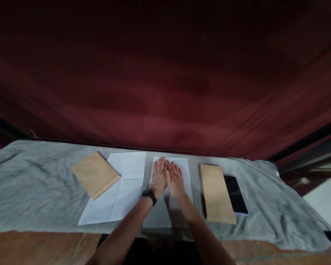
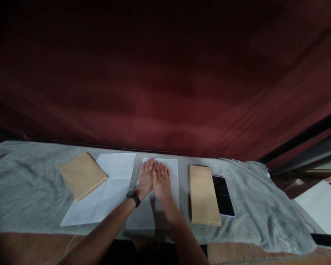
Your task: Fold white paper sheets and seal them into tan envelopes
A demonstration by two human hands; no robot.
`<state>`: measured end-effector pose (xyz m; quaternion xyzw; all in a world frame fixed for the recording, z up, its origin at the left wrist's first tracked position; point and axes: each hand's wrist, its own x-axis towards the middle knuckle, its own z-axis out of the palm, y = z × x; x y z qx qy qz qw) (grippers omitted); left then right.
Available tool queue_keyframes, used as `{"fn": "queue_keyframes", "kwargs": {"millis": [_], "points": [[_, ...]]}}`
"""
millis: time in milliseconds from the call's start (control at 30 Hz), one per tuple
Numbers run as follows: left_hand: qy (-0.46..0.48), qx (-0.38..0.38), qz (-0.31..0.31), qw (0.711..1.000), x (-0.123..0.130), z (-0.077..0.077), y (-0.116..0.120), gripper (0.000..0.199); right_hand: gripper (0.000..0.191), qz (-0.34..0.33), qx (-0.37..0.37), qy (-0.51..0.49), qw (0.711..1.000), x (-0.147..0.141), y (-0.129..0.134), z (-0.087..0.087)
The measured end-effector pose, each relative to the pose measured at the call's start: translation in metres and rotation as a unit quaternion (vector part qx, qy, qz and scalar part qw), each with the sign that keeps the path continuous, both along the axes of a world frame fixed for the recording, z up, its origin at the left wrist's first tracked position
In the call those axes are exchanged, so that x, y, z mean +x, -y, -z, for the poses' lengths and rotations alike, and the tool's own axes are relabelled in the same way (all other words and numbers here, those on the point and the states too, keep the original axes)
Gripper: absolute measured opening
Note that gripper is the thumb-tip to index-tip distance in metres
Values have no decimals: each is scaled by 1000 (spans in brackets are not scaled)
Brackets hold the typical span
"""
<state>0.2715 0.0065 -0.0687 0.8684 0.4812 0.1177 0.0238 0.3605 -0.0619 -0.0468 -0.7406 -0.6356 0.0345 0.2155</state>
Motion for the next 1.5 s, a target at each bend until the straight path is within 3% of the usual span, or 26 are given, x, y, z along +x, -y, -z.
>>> {"fn": "queue_keyframes", "kwargs": {"millis": [67, 167, 400, 567, 867, 967, 1100, 1200, 1333, 1500], "points": [[-4, -6, 29, 1000, 3, 1, -7, 58, 51, 1, -19, -4, 1000, 4, -21, -1], [-2, -15, 16, 1000, 5, 2, -15, 59, 51, -2, -30, 10, 1000, 14, -34, 7], [24, -26, -55, 998, 5, 4, -23, 61, 52, 53, -18, 59, 997, 41, -36, 27], [41, -13, -104, 994, -4, 3, -29, 65, 59, 123, 32, 69, 989, 56, -34, 37], [53, -24, -109, 992, -11, -7, -33, 63, 63, 149, 38, 75, 985, 63, -27, 37], [56, -21, -92, 994, -16, -13, -11, 61, 63, 151, 33, 69, 986, 60, -26, 33], [65, 5, 14, 998, -26, -9, 53, 58, 63, 153, 37, 60, 986, 61, -25, 29], [52, 10, 50, 997, -33, -1, 91, 58, 62, 151, 21, 50, 987, 62, -27, 21], [38, 17, 47, 998, -37, 3, 100, 60, 58, 157, -1, 31, 987, 38, -22, 10], [10, 22, 84, 996, -39, 7, 92, 70, 52, 3, 9, -2, 1000, -30, 16, 18]]}}
